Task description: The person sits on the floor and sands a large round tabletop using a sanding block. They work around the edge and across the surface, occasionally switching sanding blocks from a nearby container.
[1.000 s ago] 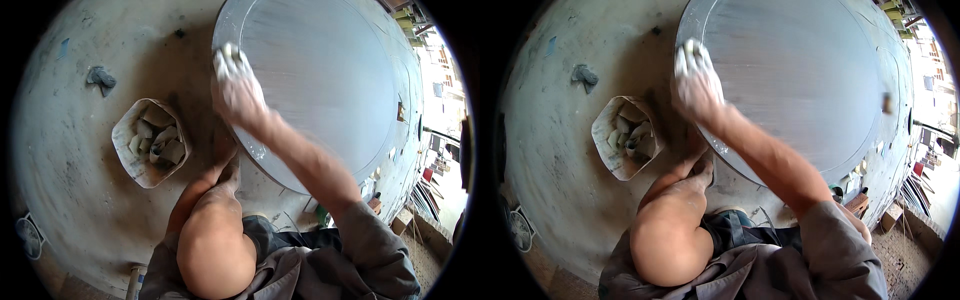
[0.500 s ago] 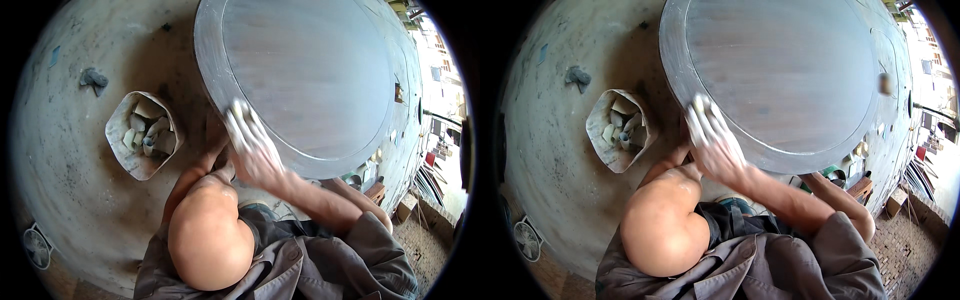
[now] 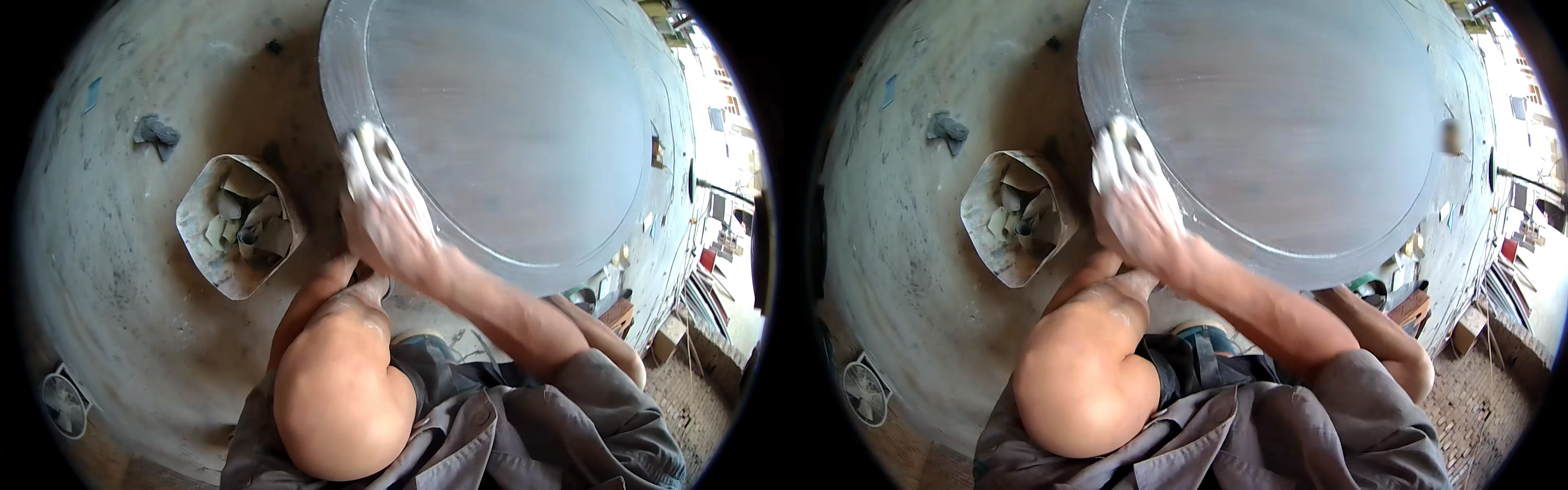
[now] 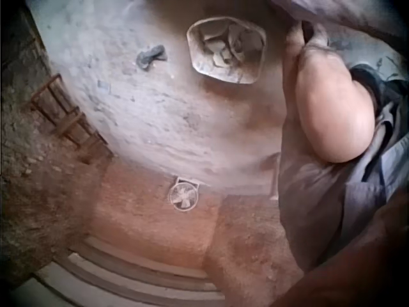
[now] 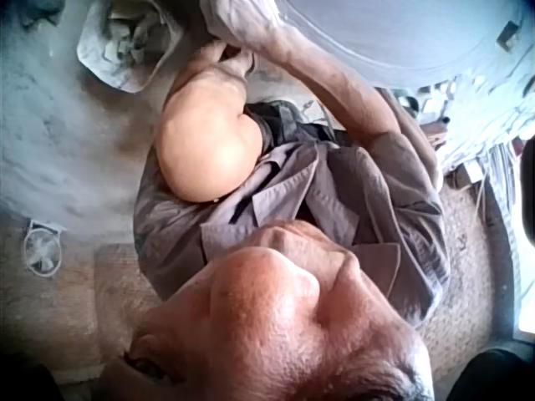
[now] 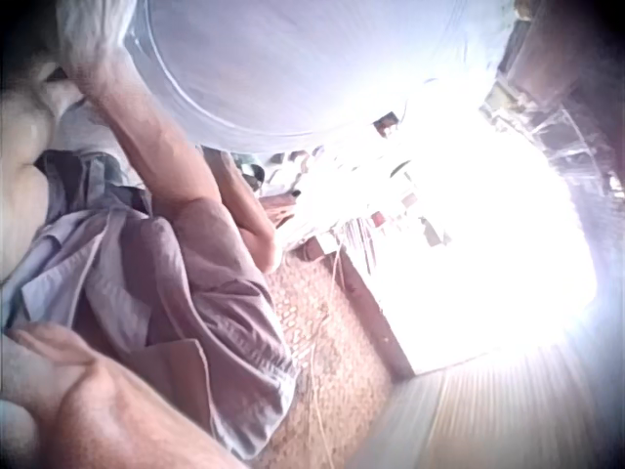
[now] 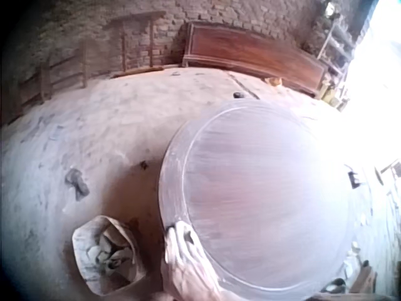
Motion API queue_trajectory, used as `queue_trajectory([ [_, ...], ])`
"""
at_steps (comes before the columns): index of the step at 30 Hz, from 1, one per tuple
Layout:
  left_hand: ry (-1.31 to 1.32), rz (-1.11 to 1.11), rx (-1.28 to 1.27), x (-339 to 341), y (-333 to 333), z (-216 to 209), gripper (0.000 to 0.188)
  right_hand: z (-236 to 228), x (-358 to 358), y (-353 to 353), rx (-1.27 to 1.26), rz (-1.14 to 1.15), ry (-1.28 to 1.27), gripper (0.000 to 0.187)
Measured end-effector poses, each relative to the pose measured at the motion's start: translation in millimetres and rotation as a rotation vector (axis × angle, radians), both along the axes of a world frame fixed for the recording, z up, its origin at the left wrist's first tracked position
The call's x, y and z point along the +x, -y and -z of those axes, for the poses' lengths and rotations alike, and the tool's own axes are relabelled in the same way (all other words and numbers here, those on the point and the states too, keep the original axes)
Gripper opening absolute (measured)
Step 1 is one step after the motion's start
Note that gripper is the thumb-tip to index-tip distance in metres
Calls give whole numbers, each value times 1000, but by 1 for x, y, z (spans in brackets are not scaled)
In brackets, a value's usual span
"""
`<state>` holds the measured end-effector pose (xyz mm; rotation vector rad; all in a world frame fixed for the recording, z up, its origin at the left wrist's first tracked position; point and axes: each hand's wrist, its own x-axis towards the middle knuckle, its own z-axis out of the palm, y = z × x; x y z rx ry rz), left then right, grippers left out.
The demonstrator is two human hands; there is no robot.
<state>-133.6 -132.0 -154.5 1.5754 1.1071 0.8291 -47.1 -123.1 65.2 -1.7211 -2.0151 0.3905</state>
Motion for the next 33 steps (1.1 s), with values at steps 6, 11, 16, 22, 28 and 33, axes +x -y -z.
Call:
queue_trajectory([
  [6,6,9,7,6,-1,7,33,-2,31,68,-159,-39,-75,63],
  [11,-30,-6,30,-8,0,6,34,-30,57,150,-450,8,28,72],
  [16,20,14,-75,-1,4,4,35,-10,23,60,-152,-33,-23,64],
  [22,-350,39,448,-13,0,37,35,-17,71,152,-291,-139,125,64],
  [28,42,22,48,0,7,24,32,-6,33,75,-31,-144,80,59],
  [33,-258,92,199,-9,3,17,36,3,101,189,-306,-245,220,67],
])
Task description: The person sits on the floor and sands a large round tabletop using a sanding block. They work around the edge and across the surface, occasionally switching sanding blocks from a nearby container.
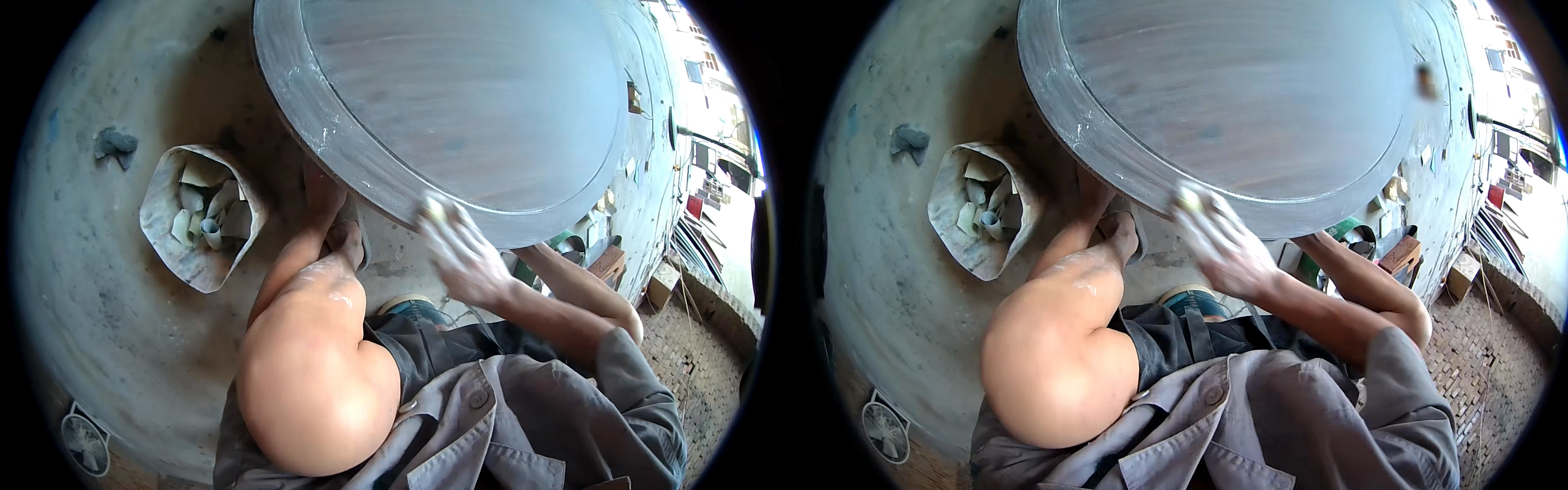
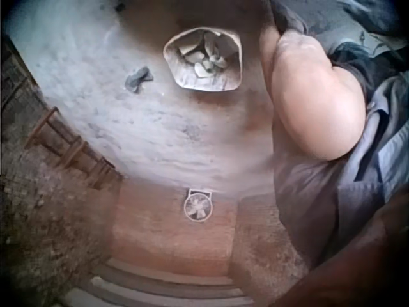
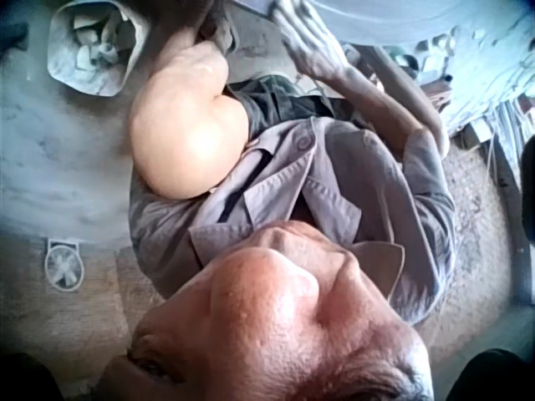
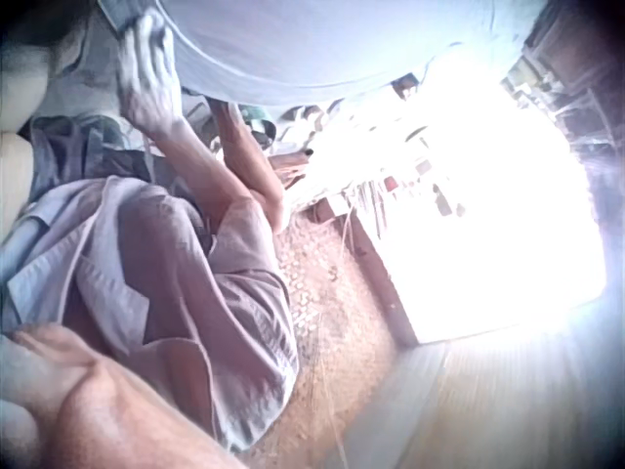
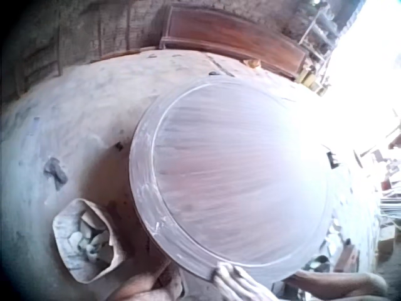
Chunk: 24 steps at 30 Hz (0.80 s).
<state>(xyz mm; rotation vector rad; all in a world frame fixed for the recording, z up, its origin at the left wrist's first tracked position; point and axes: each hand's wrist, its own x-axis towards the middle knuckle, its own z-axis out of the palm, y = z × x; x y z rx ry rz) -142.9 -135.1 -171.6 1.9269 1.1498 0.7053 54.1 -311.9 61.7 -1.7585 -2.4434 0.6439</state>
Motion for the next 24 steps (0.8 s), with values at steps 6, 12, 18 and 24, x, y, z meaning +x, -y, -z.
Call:
queue_trajectory([
  [6,125,8,-23,7,1,-13,37,2,-27,-24,-92,65,20,63],
  [12,98,18,-59,6,6,-19,38,12,6,11,76,-15,96,77],
  [18,58,6,-68,-16,36,-55,40,-1,135,160,-228,459,204,66],
  [24,21,-9,-59,-55,99,-120,41,82,188,198,-100,675,131,52],
])
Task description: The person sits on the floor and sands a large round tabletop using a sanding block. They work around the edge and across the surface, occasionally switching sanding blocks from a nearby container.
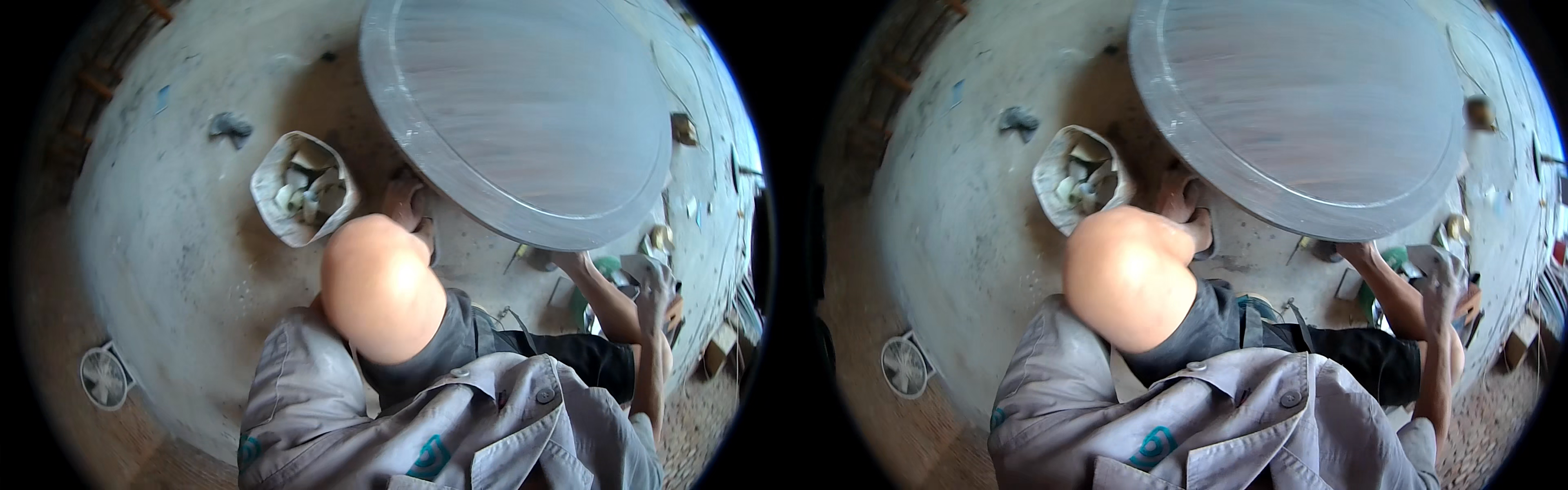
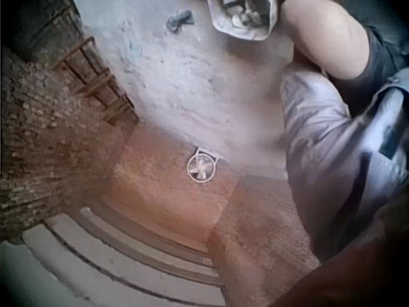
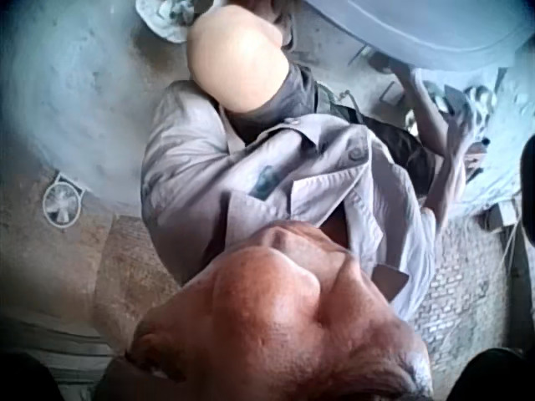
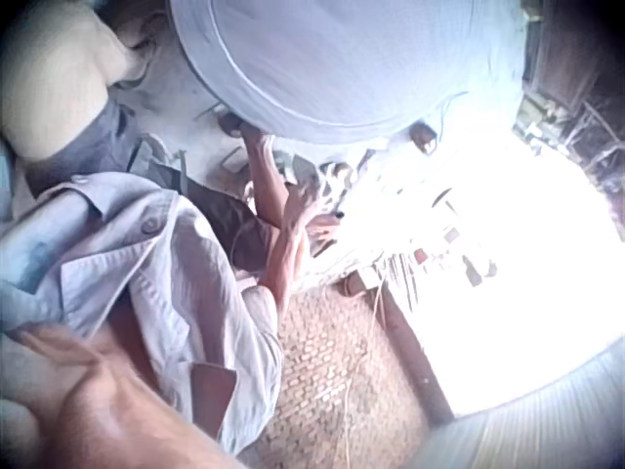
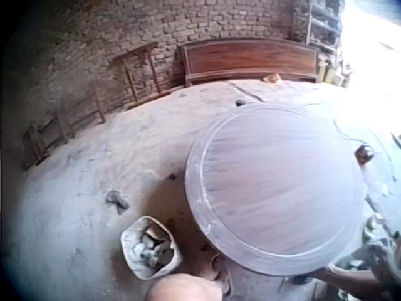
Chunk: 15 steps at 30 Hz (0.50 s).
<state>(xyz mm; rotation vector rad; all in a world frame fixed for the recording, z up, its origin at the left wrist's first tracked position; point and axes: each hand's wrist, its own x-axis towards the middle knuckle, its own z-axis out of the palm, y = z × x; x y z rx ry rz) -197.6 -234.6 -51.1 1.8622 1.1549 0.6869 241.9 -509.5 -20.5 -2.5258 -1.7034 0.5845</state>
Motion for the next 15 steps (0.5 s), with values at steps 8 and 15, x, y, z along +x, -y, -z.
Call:
queue_trajectory([
  [8,-345,-143,375,-73,29,-64,43,130,19,-27,76,72,-79,35],
  [15,-472,-426,533,-72,-25,-43,40,156,42,-43,-3,171,93,25],
])
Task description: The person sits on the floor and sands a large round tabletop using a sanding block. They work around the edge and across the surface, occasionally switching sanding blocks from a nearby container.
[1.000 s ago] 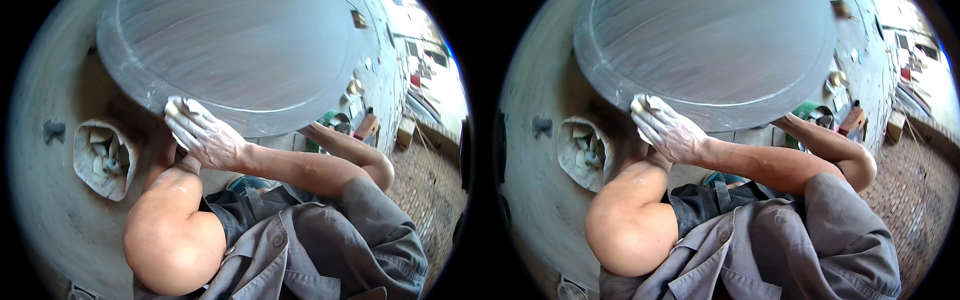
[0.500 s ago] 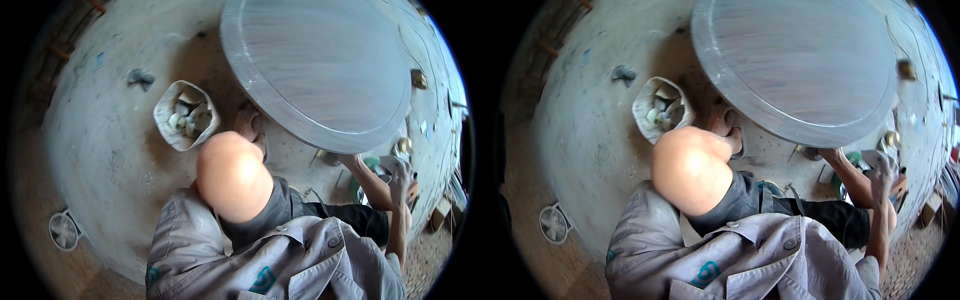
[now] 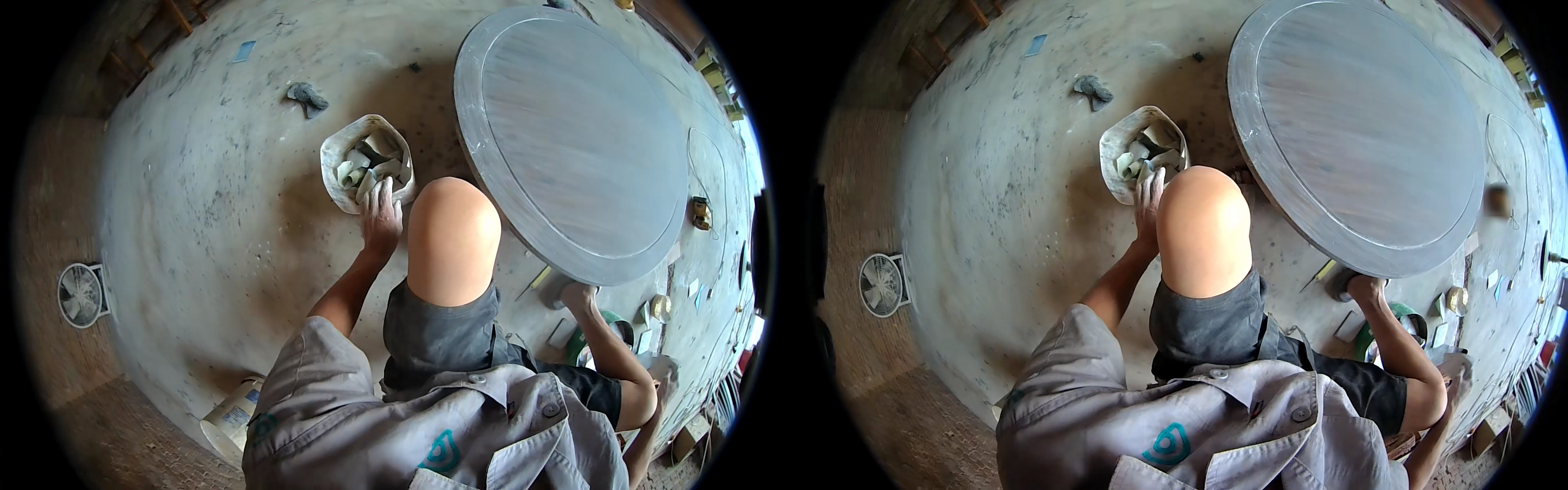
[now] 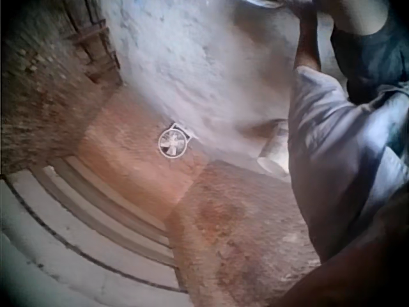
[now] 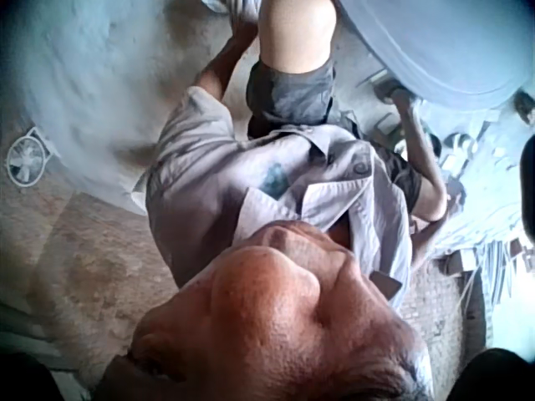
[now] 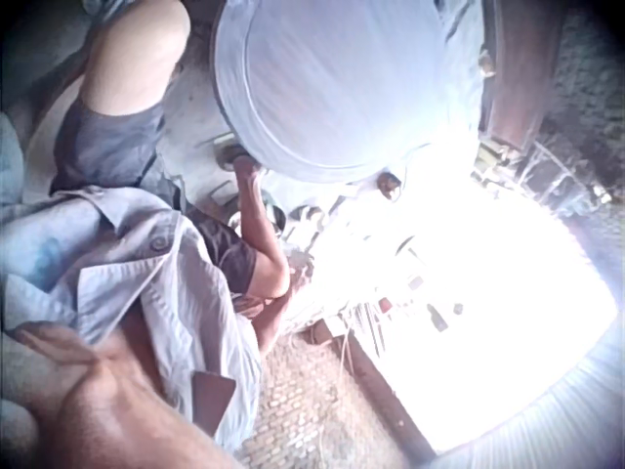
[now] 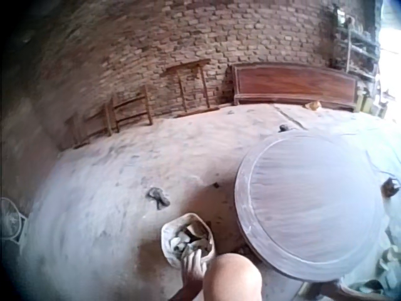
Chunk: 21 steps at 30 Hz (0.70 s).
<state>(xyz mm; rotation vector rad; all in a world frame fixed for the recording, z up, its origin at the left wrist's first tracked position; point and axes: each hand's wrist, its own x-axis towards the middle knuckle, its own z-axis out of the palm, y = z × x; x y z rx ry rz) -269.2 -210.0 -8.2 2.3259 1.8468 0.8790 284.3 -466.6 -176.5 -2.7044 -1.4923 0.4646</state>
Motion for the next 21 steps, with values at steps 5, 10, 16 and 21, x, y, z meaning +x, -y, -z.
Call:
queue_trajectory([
  [5,-26,56,-144,-32,3,19,29,-41,-59,-32,312,552,-795,27],
  [10,99,131,-179,-35,10,20,24,-86,-65,-36,169,91,-458,27],
  [16,560,110,-552,-48,2,0,24,-107,-67,-40,142,-50,-396,28],
  [21,265,29,-323,-75,-58,36,38,-107,-79,-46,147,-155,-420,27],
])
